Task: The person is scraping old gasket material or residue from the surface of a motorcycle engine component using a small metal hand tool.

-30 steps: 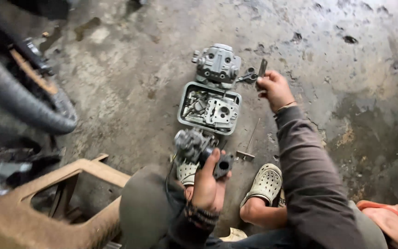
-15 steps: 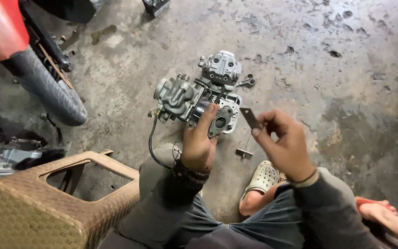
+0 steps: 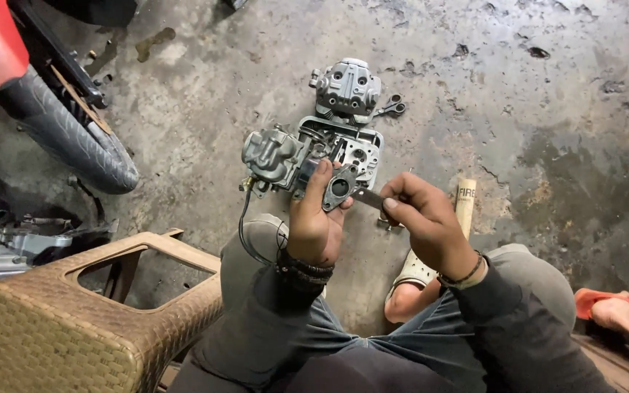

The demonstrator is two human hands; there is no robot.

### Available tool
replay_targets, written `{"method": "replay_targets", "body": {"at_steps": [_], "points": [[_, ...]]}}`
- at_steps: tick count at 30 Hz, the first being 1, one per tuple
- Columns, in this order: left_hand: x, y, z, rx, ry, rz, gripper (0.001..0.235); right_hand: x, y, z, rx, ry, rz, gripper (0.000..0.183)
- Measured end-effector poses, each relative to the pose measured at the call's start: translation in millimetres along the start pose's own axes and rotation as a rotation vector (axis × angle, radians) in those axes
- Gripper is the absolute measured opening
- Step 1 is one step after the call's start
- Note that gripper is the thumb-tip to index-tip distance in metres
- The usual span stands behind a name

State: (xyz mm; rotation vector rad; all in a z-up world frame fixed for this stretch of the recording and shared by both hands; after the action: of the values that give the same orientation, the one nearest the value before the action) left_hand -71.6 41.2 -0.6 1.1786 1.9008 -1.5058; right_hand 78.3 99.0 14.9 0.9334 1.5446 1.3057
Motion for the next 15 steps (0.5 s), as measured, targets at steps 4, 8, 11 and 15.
{"method": "replay_targets", "body": {"at_steps": [4,8,11,15], "points": [[-20.1,-7.9,-5.8,0.009,-0.019,0.011,0.03,2.6,2.0,-2.5,-0.008,0.072,-0.035,0.014],[-20.1,0.2,-4.2,0.071,-0.004,-0.011,0.034,3.5,7.4,-3.4,-0.127,0.091,0.033,0.019],[-33.8,-2.0,-10.9,0.095,-0.015,-0.01,0.035,1.6,14.3,-3.6,-0.314,0.028,0.218,0.021],[-41.8,-2.5,-12.8,0.135,-0.051,0.003,0.034,-2.0,7.2,0.4,-0.629,-0.192,0.755,0.031]]}}
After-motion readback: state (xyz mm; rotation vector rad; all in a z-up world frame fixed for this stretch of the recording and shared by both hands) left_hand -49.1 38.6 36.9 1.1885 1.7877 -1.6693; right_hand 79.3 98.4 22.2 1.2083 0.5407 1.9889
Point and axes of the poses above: each hand's wrist, its own x-axis towards the middle knuckle, its own z-axis out of the back of the hand, y = z × x, the point moved 3 cm from there along x, towards the middle knuckle, and after that the axes turned 15 degrees about -y, right-handed, at the moved point
